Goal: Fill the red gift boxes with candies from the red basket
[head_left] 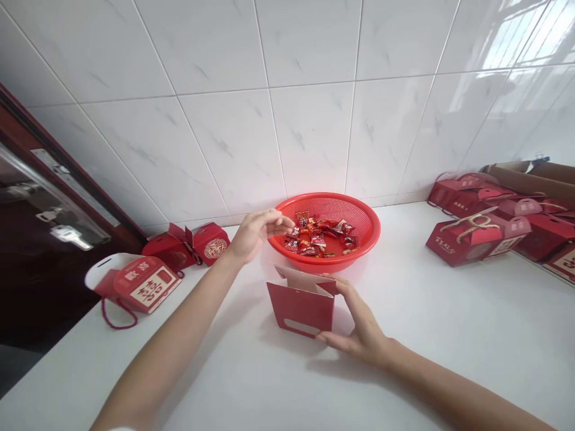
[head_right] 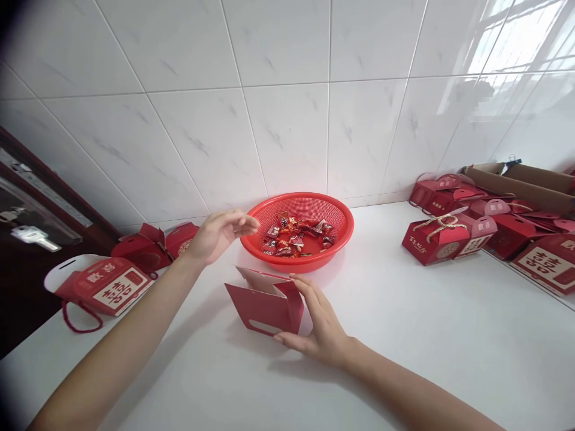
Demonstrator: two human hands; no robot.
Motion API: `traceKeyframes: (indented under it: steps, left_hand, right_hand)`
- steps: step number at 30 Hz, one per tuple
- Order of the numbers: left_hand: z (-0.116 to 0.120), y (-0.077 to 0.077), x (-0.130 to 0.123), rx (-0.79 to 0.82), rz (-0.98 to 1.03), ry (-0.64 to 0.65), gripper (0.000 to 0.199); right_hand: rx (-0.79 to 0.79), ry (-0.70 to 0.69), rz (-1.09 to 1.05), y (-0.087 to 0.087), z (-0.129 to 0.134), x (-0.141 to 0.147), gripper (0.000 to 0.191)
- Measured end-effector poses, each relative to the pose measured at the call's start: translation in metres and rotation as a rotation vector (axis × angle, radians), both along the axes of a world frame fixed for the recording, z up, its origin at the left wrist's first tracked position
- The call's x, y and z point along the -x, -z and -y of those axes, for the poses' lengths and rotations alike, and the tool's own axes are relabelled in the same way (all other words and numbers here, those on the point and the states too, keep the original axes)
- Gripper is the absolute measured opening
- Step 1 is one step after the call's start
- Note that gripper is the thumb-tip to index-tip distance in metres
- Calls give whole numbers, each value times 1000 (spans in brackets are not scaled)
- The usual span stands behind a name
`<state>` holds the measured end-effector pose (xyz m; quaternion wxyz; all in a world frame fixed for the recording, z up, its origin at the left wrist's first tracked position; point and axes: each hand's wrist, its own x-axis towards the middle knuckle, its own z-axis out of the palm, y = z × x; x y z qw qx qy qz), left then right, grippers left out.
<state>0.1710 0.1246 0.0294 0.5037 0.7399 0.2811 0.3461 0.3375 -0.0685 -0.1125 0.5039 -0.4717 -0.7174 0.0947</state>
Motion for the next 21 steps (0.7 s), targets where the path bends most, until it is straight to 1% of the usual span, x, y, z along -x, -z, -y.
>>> traceKeyframes:
  steps: [1, 4, 6, 8, 10, 11, 13, 15, 17, 18, 19, 21]
  left_hand:
    - [-12, -4, -7, -106, -170, 42, 36]
    - [-46, -10, -32, -167, -430, 121, 31]
    - [-62, -8, -50, -200, -637, 174, 26]
    - [-72, -2, -66, -235, -852, 215, 24]
    - [-76, 7, -81, -261, -1040, 248, 30]
    - [-76, 12, -87, -269, -1120, 265, 36]
    - [-73, 21, -98, -275, -1255, 307, 56]
    - [-68, 27, -106, -267, -1353, 359, 78]
    - [-65, 29, -110, -260, -1404, 412, 93]
    - [-63, 30, -112, -262, -1410, 437, 96]
    - [-62, 29, -113, -270, -1405, 458, 97]
    - [-60, 29, -115, -313, -1370, 486, 93]
  right_hand:
    - [2, -24, -28, -1, 0, -2, 65]
    - [23, -59, -183, -4, 0, -6, 44]
    - [44, -14, -303, -4, -2, -8, 37]
    - [86, 69, -386, -1, -6, -9, 36]
    - [185, 131, -419, 3, -11, -8, 36]
    - [247, 140, -423, 4, -14, -8, 36]
    - [361, 117, -418, 7, -18, -7, 34]
    - [430, 81, -408, 8, -20, -7, 32]
    - [464, 60, -389, 9, -21, -6, 31]
    - [476, 57, -380, 9, -21, -6, 30]
    - [486, 53, -373, 10, -21, -6, 29]
    - [498, 46, -365, 11, -23, -6, 29]
